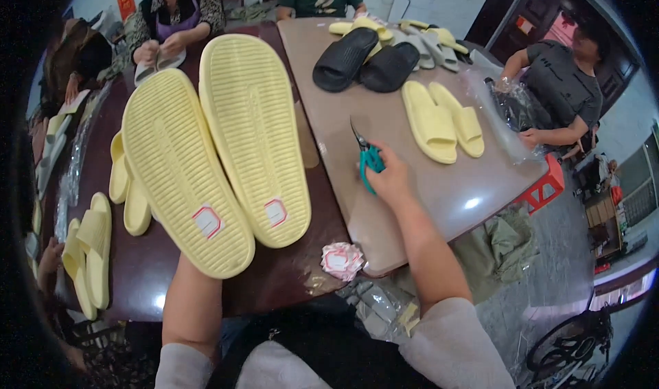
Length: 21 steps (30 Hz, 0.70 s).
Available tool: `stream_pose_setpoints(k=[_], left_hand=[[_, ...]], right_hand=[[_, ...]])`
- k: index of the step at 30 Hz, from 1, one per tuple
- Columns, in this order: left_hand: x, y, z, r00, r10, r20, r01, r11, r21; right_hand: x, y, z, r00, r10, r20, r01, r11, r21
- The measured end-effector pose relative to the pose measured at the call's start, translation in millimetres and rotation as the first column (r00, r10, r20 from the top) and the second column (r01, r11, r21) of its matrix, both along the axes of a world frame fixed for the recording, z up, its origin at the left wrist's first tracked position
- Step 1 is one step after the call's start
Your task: Trim excess material and loose threads from manufactured slippers using scissors.
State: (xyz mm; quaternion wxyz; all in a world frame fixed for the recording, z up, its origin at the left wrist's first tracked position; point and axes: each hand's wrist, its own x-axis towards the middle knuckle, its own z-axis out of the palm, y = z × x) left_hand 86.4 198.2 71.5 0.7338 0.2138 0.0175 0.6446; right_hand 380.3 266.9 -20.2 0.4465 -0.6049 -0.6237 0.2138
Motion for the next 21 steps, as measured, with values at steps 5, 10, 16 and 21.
stream_pose_setpoints(k=[5,10,16,21], left_hand=[[17.0,3.7,3.9,0.997,-0.073,0.013,0.073,0.997,0.038],[-41.9,-27.1,-56.8,0.968,-0.245,0.051,0.237,0.963,0.126],[-49.1,-56.9,-89.8,0.950,-0.301,0.083,0.289,0.948,0.132],[-0.8,-33.0,-39.0,0.972,-0.224,0.067,0.218,0.973,0.081]], right_hand=[[14.9,-18.8,17.4,0.903,0.097,0.419,-0.163,0.979,0.124],[-27.0,-45.4,39.9,0.814,0.441,0.379,-0.381,0.897,-0.225],[-53.7,-61.9,47.6,0.627,0.704,0.333,-0.658,0.708,-0.256],[-67.1,-49.9,30.9,0.517,0.652,0.554,-0.676,0.709,-0.203]])
